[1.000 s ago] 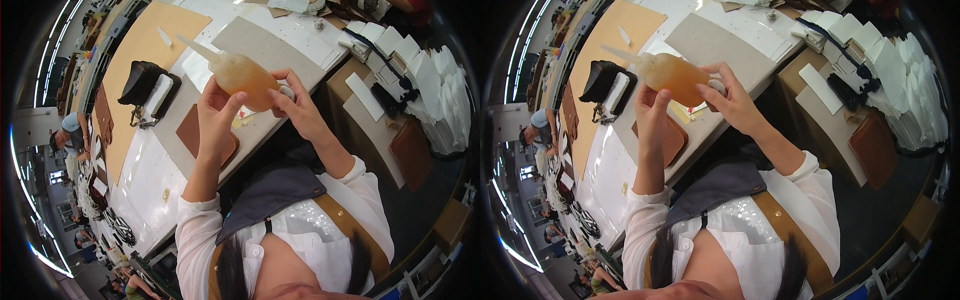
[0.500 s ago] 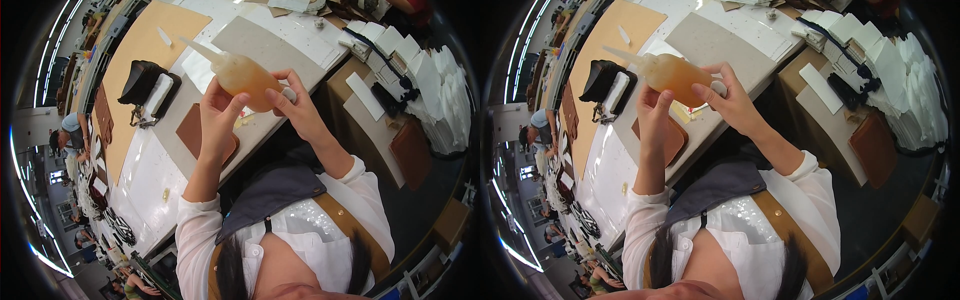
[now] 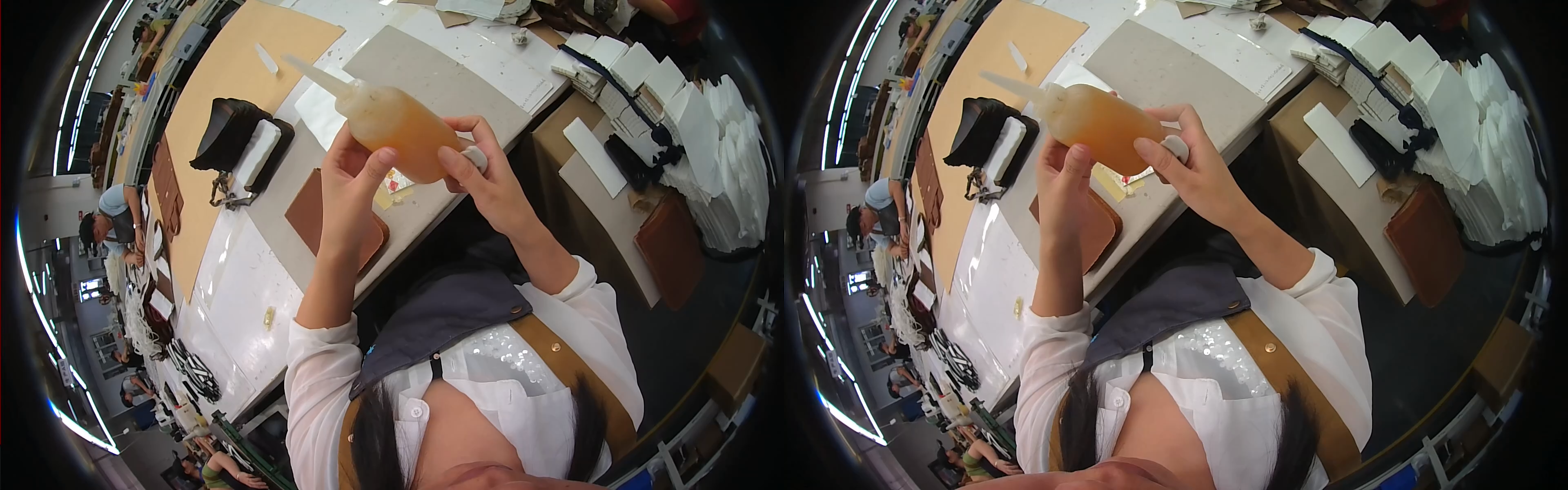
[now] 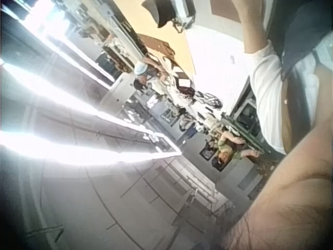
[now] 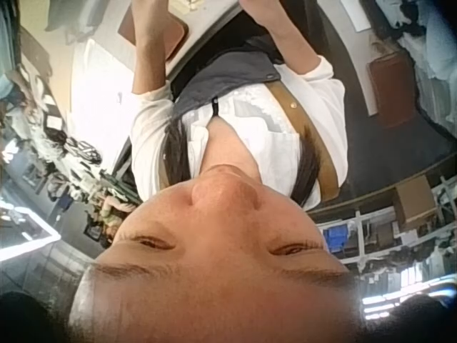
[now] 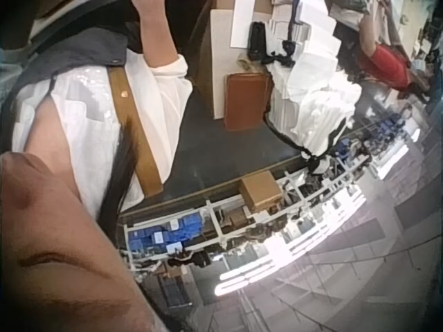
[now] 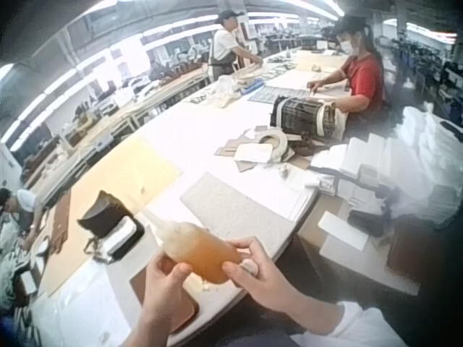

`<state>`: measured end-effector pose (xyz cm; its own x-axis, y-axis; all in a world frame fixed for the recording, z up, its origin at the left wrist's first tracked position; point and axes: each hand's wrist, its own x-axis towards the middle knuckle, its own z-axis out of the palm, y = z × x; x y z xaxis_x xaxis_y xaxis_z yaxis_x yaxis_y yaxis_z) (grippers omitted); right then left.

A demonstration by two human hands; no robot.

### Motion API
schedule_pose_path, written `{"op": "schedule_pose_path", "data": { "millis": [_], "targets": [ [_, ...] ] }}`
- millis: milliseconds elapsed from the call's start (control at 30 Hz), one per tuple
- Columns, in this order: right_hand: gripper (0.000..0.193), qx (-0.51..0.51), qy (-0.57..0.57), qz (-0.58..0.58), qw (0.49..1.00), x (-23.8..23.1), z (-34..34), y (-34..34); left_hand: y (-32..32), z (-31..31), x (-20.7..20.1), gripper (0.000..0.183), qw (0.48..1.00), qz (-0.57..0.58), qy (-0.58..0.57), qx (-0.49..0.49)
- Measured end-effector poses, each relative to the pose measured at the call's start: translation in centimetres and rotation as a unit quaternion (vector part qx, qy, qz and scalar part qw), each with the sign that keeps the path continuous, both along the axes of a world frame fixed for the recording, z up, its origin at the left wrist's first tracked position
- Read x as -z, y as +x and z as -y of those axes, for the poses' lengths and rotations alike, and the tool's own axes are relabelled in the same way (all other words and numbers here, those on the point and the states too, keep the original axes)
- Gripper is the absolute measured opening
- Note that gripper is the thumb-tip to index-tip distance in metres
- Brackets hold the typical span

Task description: Applying a liquid adhesive or finish to the edges of a small leather item.

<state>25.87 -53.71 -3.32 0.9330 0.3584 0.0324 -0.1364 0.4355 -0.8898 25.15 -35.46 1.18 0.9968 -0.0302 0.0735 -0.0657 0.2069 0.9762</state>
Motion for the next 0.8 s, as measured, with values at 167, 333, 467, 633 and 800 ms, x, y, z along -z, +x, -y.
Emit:
{"op": "schedule_pose_path", "data": {
  "millis": [167,333,467,633,800],
  "targets": [
    [0.053,0.048,0.032,0.059,0.997,0.1,0.5,0.0,2.1,-0.4,1.5,0.053,0.999,0.006,0.017,-0.042],
    [0.045,0.046,0.088,0.027,0.995,-0.4,1.3,-0.4,5.2,-0.6,5.8,0.051,0.997,0.023,0.058,-0.043],
    [0.038,0.049,0.108,0.017,0.993,-0.8,1.4,-0.9,7.1,-1.0,10.4,0.054,0.995,-0.004,0.098,-0.019],
    [0.035,0.045,0.117,0.022,0.992,-1.0,1.3,-1.2,6.6,-2.1,14.0,0.063,0.961,0.064,0.268,-0.021],
    [0.034,0.063,0.113,0.028,0.991,-0.6,1.4,-1.2,1.5,-0.7,9.7,0.055,0.934,0.080,0.325,-0.125]
  ]
}}
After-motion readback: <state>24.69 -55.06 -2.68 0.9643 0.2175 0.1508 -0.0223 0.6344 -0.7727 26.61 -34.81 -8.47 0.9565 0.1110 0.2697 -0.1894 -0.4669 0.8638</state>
